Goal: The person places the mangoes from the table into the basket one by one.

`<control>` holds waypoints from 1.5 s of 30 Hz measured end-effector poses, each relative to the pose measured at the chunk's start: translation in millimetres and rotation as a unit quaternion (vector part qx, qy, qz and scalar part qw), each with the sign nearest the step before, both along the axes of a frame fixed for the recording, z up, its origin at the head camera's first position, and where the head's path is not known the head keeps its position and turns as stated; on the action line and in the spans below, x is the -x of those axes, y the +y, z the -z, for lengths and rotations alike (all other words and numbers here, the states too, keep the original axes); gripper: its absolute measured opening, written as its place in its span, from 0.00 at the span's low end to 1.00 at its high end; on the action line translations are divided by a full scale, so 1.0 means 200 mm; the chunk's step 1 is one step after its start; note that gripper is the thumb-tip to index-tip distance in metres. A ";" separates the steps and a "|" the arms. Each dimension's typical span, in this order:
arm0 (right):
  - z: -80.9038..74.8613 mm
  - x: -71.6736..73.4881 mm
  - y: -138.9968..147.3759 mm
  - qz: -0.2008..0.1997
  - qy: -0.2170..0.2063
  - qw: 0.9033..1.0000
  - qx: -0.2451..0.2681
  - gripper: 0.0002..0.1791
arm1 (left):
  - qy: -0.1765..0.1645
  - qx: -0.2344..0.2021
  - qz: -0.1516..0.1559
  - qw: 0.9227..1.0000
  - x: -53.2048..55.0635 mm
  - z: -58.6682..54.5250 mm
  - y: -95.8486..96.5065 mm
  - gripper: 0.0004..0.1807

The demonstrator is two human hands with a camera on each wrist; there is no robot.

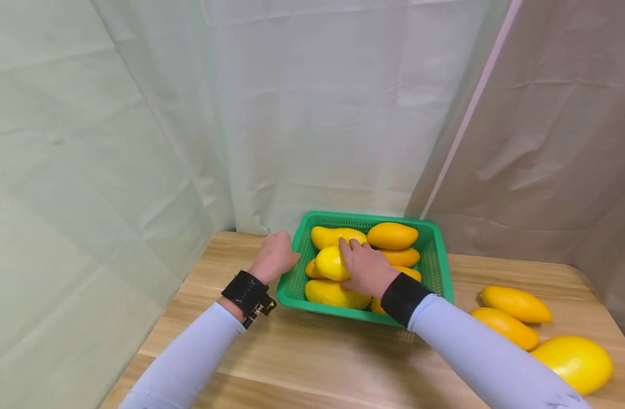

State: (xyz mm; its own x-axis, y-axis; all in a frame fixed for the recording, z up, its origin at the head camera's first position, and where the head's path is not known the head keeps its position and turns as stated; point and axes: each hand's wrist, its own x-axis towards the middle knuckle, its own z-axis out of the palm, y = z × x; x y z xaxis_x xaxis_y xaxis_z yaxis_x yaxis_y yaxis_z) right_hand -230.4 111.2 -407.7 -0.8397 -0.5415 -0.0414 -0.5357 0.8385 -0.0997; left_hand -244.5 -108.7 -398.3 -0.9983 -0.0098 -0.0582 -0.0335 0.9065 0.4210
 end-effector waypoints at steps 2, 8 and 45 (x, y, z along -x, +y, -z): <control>-0.01 -0.01 0.02 0.006 -0.012 1.000 0.012 0.58 | -0.001 0.002 -0.001 1.000 0.00 0.00 0.00 0.03; -0.04 -0.02 0.11 0.010 0.001 0.999 0.031 0.56 | -0.005 0.000 -0.005 1.000 0.01 0.01 -0.01 0.03; -0.14 -0.01 1.04 0.158 0.000 0.987 0.043 0.56 | 0.003 0.010 -0.005 1.000 0.00 0.01 -0.03 0.03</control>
